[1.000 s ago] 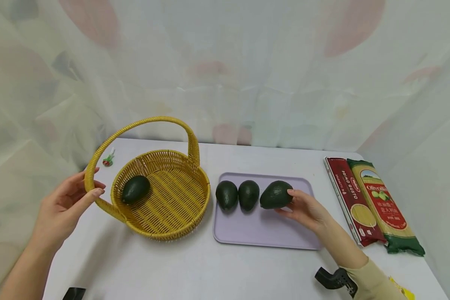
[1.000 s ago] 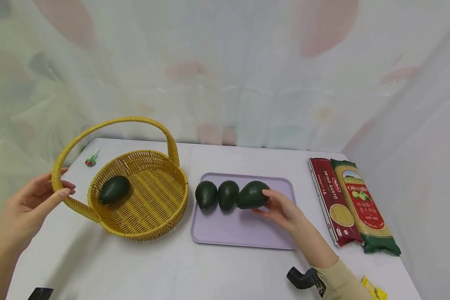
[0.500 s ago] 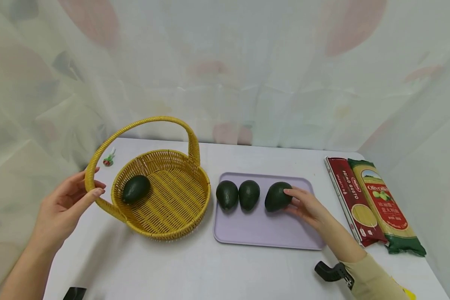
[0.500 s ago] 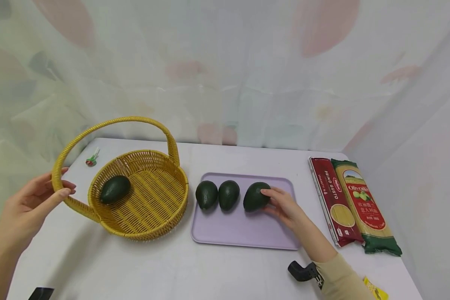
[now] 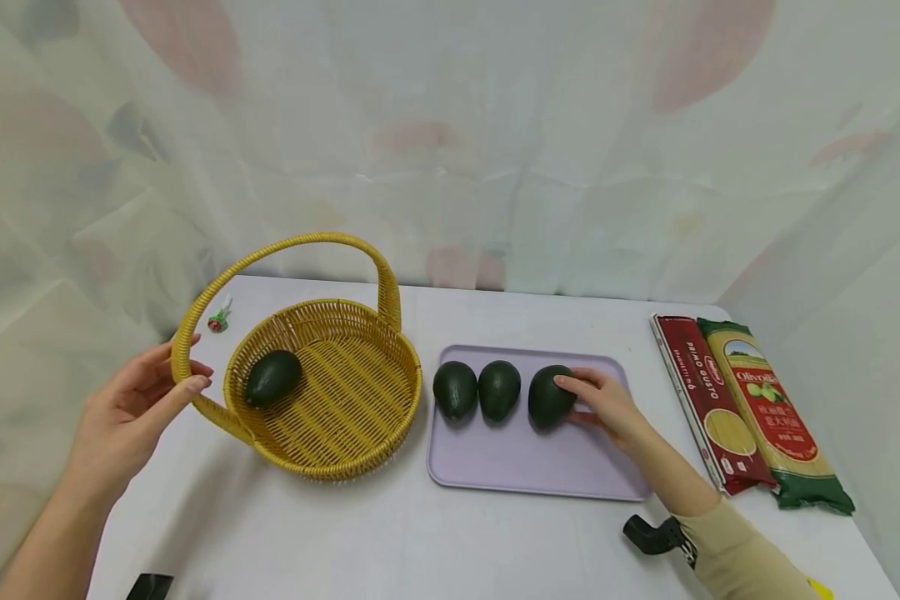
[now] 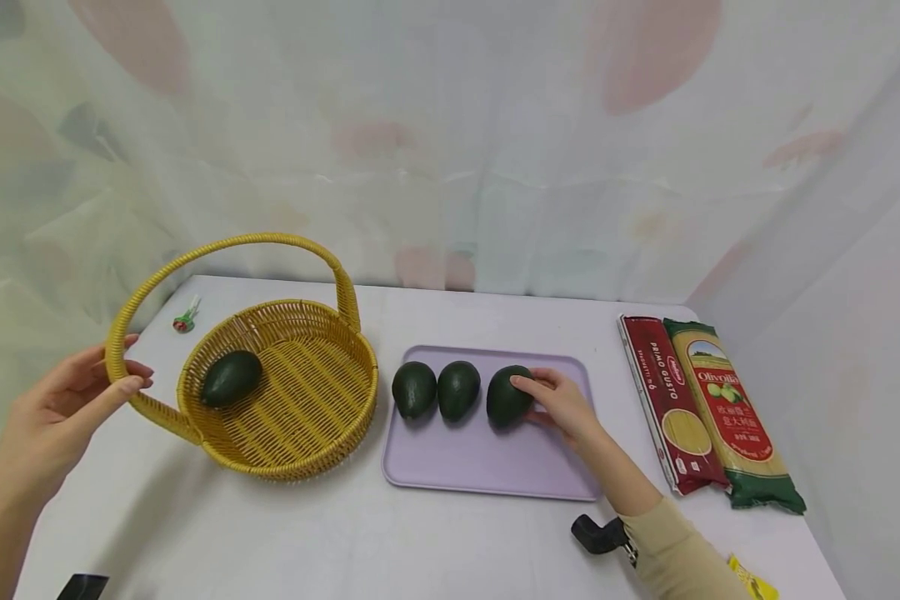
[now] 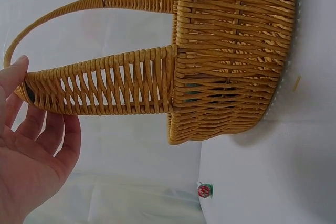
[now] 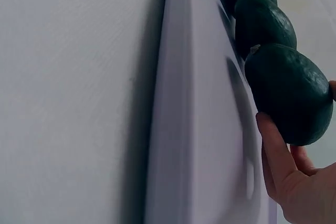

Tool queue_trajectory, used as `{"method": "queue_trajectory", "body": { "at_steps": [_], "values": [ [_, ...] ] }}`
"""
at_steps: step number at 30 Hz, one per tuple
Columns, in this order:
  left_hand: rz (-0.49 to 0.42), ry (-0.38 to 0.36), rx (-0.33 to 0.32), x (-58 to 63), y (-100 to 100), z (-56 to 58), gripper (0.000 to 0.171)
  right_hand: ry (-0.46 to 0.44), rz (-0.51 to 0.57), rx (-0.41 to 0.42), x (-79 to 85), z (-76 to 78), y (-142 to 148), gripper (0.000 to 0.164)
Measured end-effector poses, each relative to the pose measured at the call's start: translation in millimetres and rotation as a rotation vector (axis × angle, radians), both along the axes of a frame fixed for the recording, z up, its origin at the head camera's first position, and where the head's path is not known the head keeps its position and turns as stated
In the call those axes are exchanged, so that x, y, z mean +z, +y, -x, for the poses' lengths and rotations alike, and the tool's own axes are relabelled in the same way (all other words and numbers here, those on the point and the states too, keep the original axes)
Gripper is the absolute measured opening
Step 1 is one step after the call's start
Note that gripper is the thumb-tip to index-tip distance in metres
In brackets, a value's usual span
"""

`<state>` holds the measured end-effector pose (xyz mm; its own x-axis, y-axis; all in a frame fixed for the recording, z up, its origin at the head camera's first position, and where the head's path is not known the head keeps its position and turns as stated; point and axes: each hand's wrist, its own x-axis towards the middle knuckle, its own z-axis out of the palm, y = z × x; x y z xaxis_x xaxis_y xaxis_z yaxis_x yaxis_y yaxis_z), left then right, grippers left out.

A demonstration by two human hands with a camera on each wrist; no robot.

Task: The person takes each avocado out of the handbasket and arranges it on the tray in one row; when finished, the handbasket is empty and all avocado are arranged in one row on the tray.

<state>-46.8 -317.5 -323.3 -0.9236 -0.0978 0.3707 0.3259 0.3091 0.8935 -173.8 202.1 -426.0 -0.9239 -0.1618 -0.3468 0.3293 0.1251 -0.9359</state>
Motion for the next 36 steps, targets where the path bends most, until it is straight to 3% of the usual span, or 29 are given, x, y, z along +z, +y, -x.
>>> {"method": "queue_trajectory", "body": {
  "at_steps": [15,21,25,31,36],
  "values": [
    [-0.013,0.006,-0.015,-0.7,-0.6,0.6,0.046,0.032,-0.063,-0.003,-7.0,3.3,-9.7,0.058],
    [-0.017,0.003,-0.017,-0.7,-1.1,0.8,0.046,0.065,-0.147,0.012,-6.4,3.8,-12.4,0.057],
    [0.029,-0.006,0.002,-0.6,-1.2,0.9,0.046,0.078,-0.198,0.05,-4.3,3.0,-10.8,0.061],
    [0.032,-0.011,0.005,-0.3,-1.3,0.4,0.046,0.083,-0.162,0.108,-1.4,-0.5,-6.2,0.064],
    [0.028,-0.01,0.007,-0.6,-1.2,0.1,0.046,0.092,-0.121,0.105,-1.8,-2.0,-5.9,0.064]
  ]
}}
